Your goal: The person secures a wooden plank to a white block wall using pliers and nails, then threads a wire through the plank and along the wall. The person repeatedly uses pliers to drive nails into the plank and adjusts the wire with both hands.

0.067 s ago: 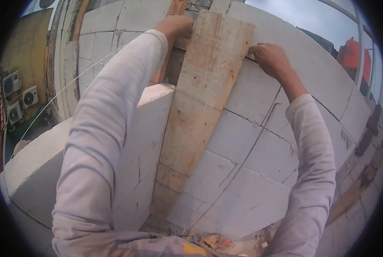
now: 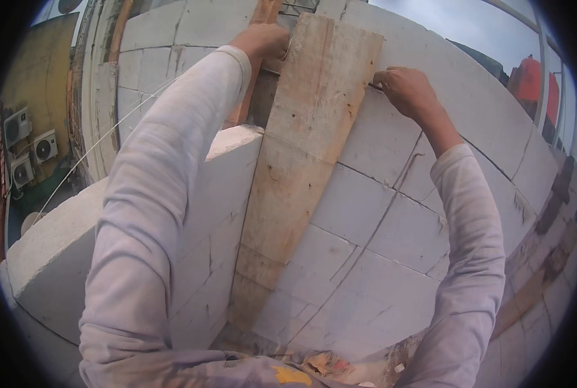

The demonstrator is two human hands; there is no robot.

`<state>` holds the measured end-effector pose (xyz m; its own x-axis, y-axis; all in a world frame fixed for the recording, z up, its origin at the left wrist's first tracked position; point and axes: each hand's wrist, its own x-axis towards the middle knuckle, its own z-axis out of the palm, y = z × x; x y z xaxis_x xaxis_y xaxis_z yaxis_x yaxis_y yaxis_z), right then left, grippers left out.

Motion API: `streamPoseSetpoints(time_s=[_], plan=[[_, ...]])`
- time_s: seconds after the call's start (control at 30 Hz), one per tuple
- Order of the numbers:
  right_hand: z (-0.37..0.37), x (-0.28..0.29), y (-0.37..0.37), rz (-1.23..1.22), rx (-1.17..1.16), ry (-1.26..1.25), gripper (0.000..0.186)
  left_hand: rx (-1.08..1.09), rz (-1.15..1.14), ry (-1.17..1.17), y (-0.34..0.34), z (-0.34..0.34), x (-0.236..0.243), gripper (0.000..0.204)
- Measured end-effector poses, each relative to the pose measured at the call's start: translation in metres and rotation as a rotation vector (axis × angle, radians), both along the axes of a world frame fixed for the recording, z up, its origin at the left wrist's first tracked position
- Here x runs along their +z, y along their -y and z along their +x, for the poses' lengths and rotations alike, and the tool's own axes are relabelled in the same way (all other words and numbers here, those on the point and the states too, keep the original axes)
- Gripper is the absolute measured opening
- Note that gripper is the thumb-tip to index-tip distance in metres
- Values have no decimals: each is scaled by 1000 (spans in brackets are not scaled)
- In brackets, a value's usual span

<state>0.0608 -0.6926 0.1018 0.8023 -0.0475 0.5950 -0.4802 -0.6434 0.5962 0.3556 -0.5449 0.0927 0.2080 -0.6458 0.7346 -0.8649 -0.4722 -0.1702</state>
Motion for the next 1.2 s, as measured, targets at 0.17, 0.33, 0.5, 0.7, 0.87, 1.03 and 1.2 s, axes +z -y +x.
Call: streamPoseSetpoints(time_s=[0.17, 0.33, 0.5, 0.7, 0.87, 1.03, 1.2], plan=[[-26, 10, 9, 74, -22, 135, 27, 21, 17, -193, -22, -24, 11, 27], [-32, 18, 20, 92, 85, 141, 27, -204, -611, -183, -19, -90, 16, 25], [-42, 10, 16, 232, 23, 161, 26, -1046, -1020, -207, 13, -195, -103, 17], [-34, 17, 5, 182, -2, 168, 28, -663, -1515, -652, 56, -72, -129, 34], [-37, 12, 10, 230, -21, 179, 27, -784, -1265, -803, 53, -46, -105, 34], [-51, 11, 20, 274, 72, 247, 25, -904, -1253, -774, 62, -26, -91, 31], [-55, -3, 21, 327, 103, 209, 24, -909, -1136, -953, 52, -30, -98, 35]])
